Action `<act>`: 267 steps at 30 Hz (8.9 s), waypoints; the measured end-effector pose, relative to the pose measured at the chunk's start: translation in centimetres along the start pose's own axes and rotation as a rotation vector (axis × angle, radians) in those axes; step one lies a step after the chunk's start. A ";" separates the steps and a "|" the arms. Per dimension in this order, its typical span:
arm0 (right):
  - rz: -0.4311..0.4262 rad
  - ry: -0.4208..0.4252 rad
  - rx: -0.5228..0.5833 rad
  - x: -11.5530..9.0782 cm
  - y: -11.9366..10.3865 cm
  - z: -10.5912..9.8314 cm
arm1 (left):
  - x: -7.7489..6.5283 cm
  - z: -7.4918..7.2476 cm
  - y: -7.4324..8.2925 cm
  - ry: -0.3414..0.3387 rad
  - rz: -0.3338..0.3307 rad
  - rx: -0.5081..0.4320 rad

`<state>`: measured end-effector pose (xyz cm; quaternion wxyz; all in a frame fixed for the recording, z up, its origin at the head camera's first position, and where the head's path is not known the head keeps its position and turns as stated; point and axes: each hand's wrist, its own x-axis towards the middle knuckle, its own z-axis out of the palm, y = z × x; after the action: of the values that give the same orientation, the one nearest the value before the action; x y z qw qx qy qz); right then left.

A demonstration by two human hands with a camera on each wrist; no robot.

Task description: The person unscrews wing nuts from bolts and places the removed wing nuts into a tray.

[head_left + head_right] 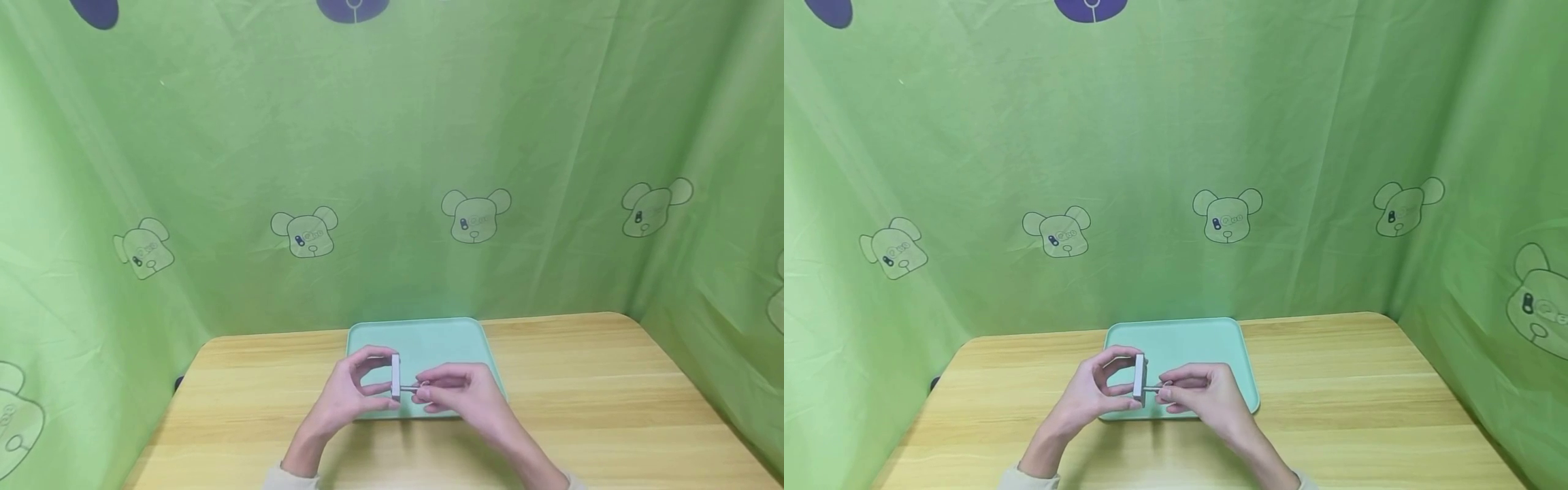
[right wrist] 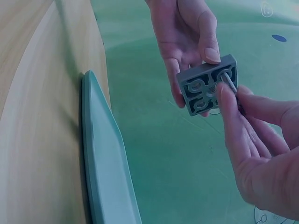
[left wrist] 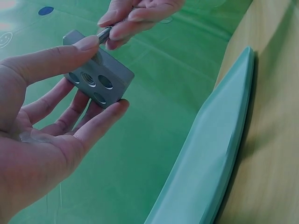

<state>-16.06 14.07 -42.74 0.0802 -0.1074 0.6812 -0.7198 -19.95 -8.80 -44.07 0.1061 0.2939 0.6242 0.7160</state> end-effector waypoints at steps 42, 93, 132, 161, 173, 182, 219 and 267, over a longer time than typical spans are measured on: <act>0.090 -0.013 0.049 0.3 0.3 0.2 | -0.1 0.0 0.4 0.018 0.013 -0.015; -0.939 0.104 -0.540 0.0 -0.9 1.7 | -0.1 -0.4 0.2 0.032 -0.054 -0.100; 0.129 -0.014 0.111 0.3 0.4 -0.2 | 0.0 -0.1 0.4 0.035 0.012 -0.014; -0.191 0.065 -0.130 -0.1 0.3 0.9 | -0.1 -0.5 0.1 0.042 -0.031 -0.045; -1.006 0.102 -0.424 -0.2 -1.6 2.0 | -0.2 -0.7 0.5 0.025 -0.035 -0.132; -1.213 0.058 -0.403 0.4 -1.5 2.1 | -0.2 -0.9 0.6 -0.006 -0.022 -0.149; 0.150 0.040 0.084 0.2 -0.3 -0.2 | -0.1 -0.1 0.7 0.022 0.029 0.018; -1.316 0.073 -0.523 0.8 -1.2 1.6 | -0.3 -1.0 1.0 -0.003 -0.022 -0.133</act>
<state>-16.33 12.37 -41.47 -0.4225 -0.4882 0.6278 -0.4348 -20.04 -9.95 -43.27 0.1343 0.2805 0.5781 0.7543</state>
